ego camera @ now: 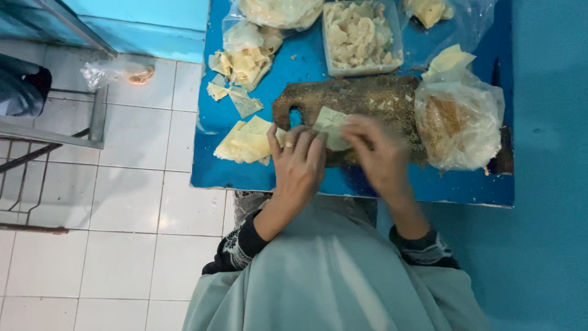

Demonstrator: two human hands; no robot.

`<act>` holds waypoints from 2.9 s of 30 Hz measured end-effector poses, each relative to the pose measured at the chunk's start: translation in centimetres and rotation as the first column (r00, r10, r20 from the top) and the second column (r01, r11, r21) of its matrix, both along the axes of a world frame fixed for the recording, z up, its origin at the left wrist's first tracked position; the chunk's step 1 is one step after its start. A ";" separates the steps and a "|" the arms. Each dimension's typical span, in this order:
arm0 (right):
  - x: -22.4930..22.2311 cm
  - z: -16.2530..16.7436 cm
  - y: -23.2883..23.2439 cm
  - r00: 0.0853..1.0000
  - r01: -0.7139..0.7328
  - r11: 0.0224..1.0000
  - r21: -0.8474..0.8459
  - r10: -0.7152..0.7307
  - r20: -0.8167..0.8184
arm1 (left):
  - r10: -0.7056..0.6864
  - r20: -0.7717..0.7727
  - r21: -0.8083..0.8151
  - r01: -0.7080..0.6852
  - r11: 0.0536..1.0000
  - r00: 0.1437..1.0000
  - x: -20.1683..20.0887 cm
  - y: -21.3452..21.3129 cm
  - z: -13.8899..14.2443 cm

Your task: The person sits on the floor at a low blue table and rolls flat cracker sheets by hand into tight cylindrical rolls, placing each finished roll into a plastic bag beside the cutting board. They take new flat sheets one at a time from a pile and continue rolling throughout the clip.

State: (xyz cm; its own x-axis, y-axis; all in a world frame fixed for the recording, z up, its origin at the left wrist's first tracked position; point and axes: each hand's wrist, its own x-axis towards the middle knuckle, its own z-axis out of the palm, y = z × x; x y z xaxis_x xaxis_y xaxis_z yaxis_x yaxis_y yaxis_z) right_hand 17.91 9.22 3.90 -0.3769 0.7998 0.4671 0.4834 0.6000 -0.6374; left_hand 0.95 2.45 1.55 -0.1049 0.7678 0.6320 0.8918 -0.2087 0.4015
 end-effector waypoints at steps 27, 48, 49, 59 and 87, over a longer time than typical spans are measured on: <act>0.1 0.3 -1.4 0.984 0.042 0.958 -0.284 -0.089 -0.156 | -0.069 0.247 0.004 0.070 0.998 0.967 0.2 0.0 0.7; -0.6 1.6 0.0 0.975 -0.138 0.980 0.144 0.109 0.192 | 0.011 -0.022 -0.037 -0.012 0.999 1.000 0.4 0.2 1.0; -0.3 1.9 0.4 0.962 -0.168 0.973 0.157 0.127 0.243 | -0.002 -0.094 -0.043 -0.002 0.999 0.996 0.0 0.1 1.0; 0.9 2.2 2.9 0.910 -0.307 0.948 0.083 0.267 0.318 | -0.115 0.060 -0.105 0.121 0.987 0.992 -1.6 1.7 0.8; 0.2 0.0 6.0 0.937 -0.144 0.986 -0.078 0.162 0.311 | 0.010 0.250 -0.164 0.032 0.986 0.968 -1.2 2.1 1.3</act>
State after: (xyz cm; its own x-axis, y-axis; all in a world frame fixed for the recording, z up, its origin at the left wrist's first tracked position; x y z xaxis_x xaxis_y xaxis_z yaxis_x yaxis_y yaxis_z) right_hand 18.09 15.25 3.86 -0.6175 0.7413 0.2630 0.5697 0.6521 -0.5002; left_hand -0.22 4.56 2.81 -0.2342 0.8613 0.4509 0.7571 -0.1294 0.6404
